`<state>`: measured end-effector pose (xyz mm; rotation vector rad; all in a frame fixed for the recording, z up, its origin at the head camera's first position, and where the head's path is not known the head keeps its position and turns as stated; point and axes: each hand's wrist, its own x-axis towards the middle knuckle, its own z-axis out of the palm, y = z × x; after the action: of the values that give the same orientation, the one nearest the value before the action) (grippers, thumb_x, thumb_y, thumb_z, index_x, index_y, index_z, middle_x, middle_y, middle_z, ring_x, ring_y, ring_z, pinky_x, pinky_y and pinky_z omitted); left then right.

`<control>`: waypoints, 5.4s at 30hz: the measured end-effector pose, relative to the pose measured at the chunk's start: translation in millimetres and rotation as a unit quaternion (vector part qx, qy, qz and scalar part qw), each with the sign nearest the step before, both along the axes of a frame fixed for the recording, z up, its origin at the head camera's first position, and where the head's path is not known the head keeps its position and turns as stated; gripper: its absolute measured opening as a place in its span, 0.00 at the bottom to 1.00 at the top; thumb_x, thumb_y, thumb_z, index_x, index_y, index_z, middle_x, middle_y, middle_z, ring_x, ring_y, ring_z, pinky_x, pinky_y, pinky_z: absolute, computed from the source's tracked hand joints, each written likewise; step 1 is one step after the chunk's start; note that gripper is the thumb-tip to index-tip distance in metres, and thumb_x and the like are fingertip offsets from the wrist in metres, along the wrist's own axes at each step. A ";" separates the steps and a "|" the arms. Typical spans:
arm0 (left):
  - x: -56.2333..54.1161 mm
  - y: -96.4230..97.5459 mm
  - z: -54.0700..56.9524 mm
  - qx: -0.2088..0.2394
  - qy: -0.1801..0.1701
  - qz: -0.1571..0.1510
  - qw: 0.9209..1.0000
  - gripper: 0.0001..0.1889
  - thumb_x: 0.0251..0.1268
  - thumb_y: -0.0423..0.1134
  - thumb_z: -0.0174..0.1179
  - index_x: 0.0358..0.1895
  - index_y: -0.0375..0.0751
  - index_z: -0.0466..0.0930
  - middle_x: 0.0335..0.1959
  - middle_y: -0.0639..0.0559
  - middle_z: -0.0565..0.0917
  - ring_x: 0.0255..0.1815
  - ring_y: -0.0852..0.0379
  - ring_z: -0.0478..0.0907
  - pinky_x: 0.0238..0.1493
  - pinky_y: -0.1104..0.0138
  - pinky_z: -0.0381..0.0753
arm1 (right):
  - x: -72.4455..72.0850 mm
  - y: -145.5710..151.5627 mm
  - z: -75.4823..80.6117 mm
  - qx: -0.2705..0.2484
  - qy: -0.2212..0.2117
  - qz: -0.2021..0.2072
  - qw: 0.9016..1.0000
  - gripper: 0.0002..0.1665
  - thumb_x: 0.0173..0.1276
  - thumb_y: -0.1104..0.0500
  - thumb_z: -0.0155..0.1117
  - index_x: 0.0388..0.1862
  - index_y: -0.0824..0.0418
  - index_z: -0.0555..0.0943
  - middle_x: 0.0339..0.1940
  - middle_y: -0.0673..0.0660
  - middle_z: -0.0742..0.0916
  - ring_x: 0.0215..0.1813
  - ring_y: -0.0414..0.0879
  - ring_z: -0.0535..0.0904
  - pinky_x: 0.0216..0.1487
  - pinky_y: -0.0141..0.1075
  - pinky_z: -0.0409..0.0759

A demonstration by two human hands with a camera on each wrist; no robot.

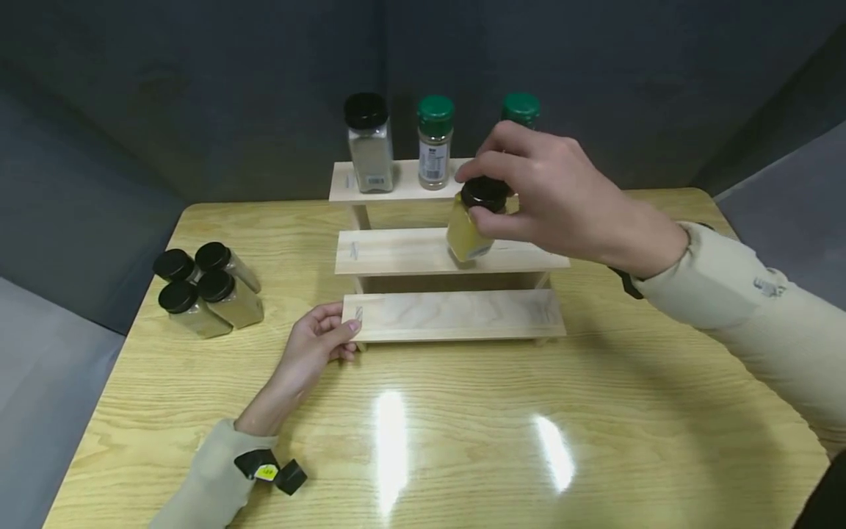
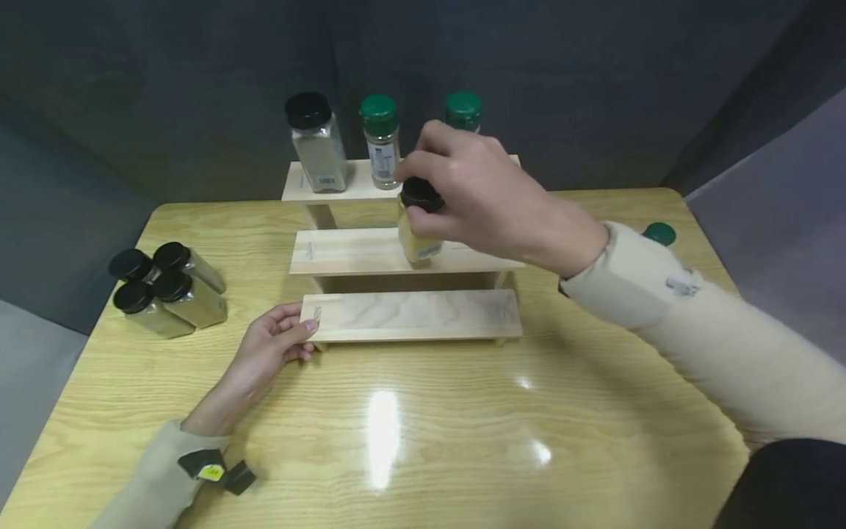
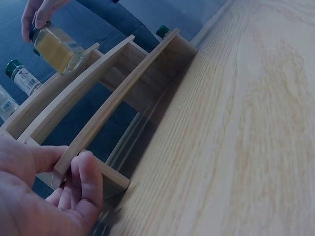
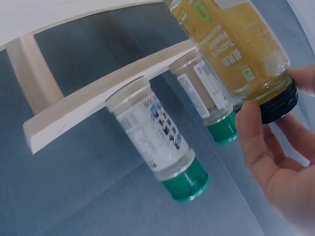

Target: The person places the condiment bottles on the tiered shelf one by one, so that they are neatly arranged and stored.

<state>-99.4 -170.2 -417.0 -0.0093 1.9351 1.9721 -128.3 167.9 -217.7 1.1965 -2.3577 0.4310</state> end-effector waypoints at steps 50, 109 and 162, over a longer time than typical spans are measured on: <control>4.7 2.0 2.1 0.008 0.003 -0.010 1.000 0.24 0.83 0.26 0.59 0.73 0.20 0.66 0.39 0.48 0.80 0.33 0.60 0.83 0.37 0.70 0.89 | -12.4 -27.3 -18.1 -0.001 -0.052 -0.013 0.999 0.17 0.71 0.66 0.75 0.56 0.71 0.87 0.47 0.66 0.87 0.37 0.54 0.80 0.34 0.44 0.82; 7.2 -3.6 1.9 -0.004 -0.013 -0.006 1.000 0.23 0.83 0.26 0.60 0.74 0.23 0.68 0.42 0.46 0.83 0.34 0.59 0.82 0.37 0.69 0.89 | 79.0 211.6 -96.7 -0.074 -0.110 -0.428 0.894 0.32 0.77 0.54 0.73 0.73 0.70 0.79 0.58 0.75 0.81 0.51 0.72 0.77 0.51 0.69 0.72; 4.3 -0.7 1.5 0.001 0.002 -0.014 1.000 0.22 0.84 0.27 0.59 0.73 0.22 0.68 0.40 0.46 0.83 0.34 0.59 0.83 0.37 0.70 0.89 | 70.7 248.2 -121.7 -0.202 -0.200 -0.471 0.835 0.33 0.77 0.49 0.75 0.74 0.64 0.80 0.42 0.20 0.76 0.40 0.14 0.71 0.34 0.11 0.68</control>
<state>-95.1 -170.9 -415.5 0.0219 1.9251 1.9575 -57.6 416.1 -339.4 -0.3322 -2.6377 0.7989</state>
